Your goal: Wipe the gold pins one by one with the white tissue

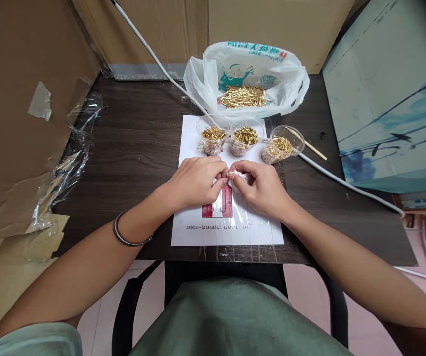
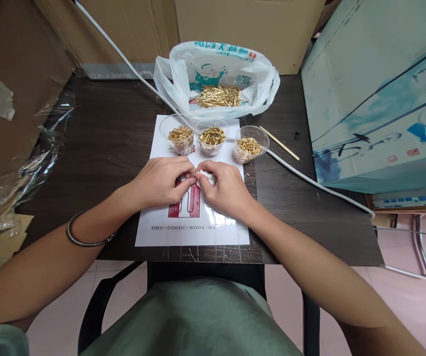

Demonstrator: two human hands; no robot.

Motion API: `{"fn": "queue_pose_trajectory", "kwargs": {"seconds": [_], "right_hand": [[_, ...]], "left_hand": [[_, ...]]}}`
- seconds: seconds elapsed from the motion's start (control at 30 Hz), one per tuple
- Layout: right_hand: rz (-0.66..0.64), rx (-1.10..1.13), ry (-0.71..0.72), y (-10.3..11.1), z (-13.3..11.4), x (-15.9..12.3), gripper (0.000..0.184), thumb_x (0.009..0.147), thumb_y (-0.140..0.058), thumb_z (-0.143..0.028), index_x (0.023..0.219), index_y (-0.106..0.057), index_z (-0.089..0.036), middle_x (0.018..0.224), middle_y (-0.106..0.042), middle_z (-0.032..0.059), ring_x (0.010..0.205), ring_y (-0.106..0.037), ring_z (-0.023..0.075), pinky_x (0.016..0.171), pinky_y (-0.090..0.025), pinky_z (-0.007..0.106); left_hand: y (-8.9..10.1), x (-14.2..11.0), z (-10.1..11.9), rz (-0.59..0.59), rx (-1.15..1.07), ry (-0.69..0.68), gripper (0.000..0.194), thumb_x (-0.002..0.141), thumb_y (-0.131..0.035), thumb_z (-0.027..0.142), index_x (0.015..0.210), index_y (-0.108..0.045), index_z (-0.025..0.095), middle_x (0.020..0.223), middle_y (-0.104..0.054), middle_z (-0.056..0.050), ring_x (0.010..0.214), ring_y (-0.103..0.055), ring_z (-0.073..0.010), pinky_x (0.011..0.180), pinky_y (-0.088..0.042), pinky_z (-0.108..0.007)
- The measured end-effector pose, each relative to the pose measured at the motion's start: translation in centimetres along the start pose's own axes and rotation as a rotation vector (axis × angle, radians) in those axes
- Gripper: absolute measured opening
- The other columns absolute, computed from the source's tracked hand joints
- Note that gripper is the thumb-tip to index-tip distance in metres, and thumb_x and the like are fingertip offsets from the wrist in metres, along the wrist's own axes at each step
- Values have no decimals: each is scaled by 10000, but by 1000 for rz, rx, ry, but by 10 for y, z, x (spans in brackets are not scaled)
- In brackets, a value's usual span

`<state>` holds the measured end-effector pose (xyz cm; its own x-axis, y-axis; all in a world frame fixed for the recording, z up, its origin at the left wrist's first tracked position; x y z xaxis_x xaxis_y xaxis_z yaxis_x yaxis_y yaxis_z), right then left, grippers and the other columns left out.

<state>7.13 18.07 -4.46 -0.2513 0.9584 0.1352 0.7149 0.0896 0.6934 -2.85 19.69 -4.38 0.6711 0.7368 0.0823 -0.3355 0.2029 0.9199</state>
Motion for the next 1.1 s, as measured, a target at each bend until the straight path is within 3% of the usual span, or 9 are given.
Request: {"fn": "queue_pose_trajectory", "kwargs": {"seconds": [0.4,1.1], "right_hand": [[-14,16,7,-1,3,2,156,874,-559,-245,889,-676,-142,727,-655,4,545,-438,84,579,-341,247],[-27,78,-50,-1,9,3,130,854,-585,-242,814,-664,-147,671,-641,-14,520,-435,71,523,-328,237]], "left_hand": [[0,4,-11,-23,-132,-7,139,826,-596,257,847,-707,176,787,-672,-19,739,-576,-168,678,-397,-294],[0,4,-12,-7,-145,30,147,828,-613,282,828,-727,189,785,-698,-19,732,-590,-174,651,-376,-301]]}}
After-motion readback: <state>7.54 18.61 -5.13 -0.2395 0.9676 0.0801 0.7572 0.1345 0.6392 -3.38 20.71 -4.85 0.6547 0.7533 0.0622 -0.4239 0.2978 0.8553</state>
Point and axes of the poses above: each hand's wrist, its own x-axis towards the middle knuckle, its own y-axis out of the back of the hand, z = x × y, the point moved 9 cm from there along x, towards the middle knuckle
